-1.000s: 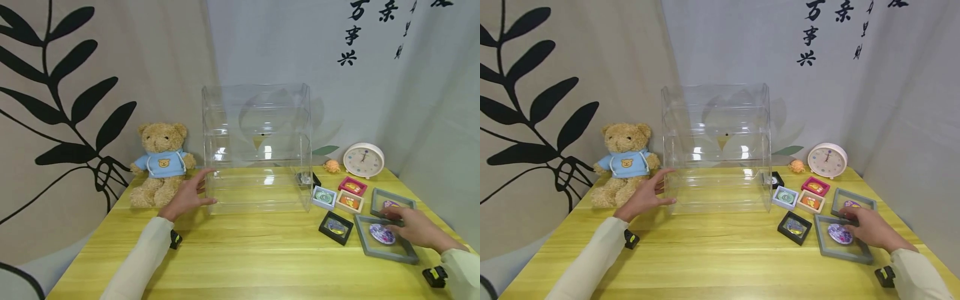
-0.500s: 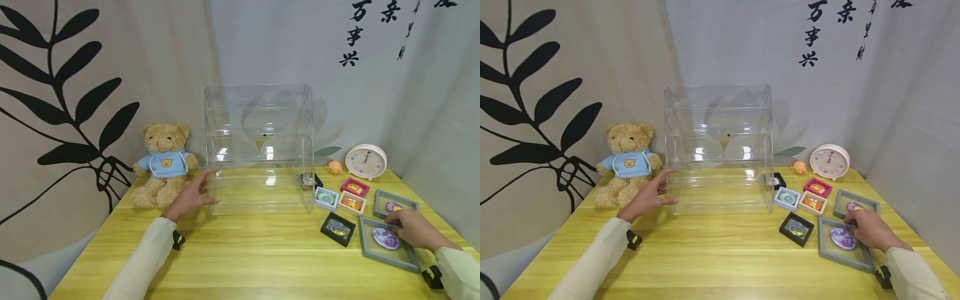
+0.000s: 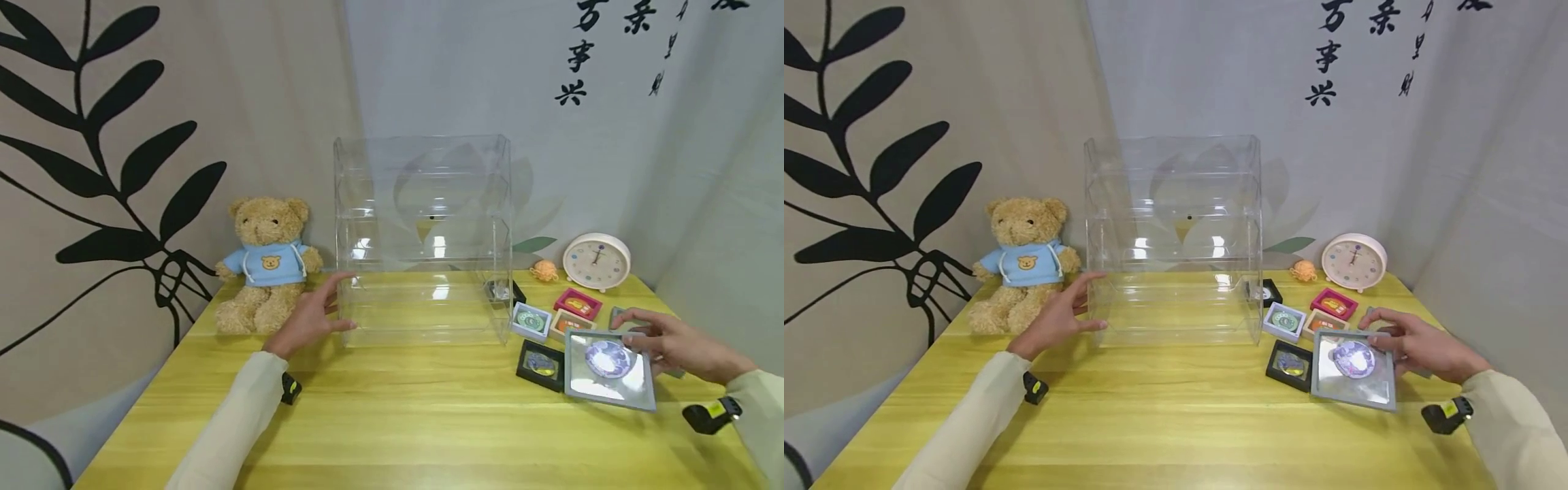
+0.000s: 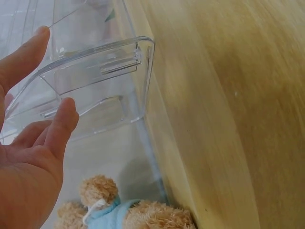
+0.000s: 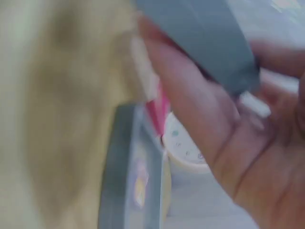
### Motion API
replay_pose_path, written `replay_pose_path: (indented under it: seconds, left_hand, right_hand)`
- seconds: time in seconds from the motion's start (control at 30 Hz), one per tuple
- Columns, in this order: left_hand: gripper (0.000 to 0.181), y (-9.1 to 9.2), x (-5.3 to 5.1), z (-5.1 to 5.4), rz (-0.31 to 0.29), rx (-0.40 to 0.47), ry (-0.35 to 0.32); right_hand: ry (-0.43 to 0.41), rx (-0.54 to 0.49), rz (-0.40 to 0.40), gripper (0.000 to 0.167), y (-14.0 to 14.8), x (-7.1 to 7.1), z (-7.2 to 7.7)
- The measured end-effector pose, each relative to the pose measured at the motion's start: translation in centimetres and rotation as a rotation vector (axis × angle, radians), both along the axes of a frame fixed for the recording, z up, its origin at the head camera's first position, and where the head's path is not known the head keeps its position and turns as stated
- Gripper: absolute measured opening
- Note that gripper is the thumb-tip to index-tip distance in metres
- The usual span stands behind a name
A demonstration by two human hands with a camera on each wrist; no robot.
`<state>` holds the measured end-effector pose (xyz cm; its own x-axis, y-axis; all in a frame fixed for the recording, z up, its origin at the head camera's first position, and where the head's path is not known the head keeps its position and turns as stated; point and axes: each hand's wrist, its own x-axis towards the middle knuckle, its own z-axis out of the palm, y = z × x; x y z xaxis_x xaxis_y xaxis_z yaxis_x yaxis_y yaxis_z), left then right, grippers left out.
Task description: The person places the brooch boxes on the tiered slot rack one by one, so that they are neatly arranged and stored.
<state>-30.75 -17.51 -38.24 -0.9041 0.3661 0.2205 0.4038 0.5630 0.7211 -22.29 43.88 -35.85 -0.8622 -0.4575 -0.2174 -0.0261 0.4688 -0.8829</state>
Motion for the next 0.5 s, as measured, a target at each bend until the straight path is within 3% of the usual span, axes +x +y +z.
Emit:
replay_pose_path:
  seconds: [0.07, 0.13, 0.2, 0.37, 0.5]
  left_hand:
    - [0.093, 0.0, 0.0, 0.0, -0.001, 0.000, -0.003]
    - [0.093, 0.0, 0.0, 0.0, -0.010, -0.005, -0.001]
    - [0.093, 0.0, 0.1, 0.0, -0.017, -0.009, -0.005]
    - [0.094, 0.1, 0.1, -0.1, 0.001, 0.004, -0.023]
    - [0.095, 0.1, 0.2, -0.1, 0.010, 0.012, -0.025]
  right_hand:
    - [-0.117, -0.168, 0.119, 0.034, 0.4, -0.9, 0.9]
    - [-0.172, -0.269, 0.219, 0.042, 0.5, -1.7, 1.7]
    - [-0.191, -0.318, 0.261, 0.044, 0.4, -2.2, 2.6]
    - [-0.095, -0.367, 0.290, 0.047, -1.2, -3.3, 4.9]
    - [-0.017, -0.463, 0.312, 0.049, -3.4, -4.1, 6.7]
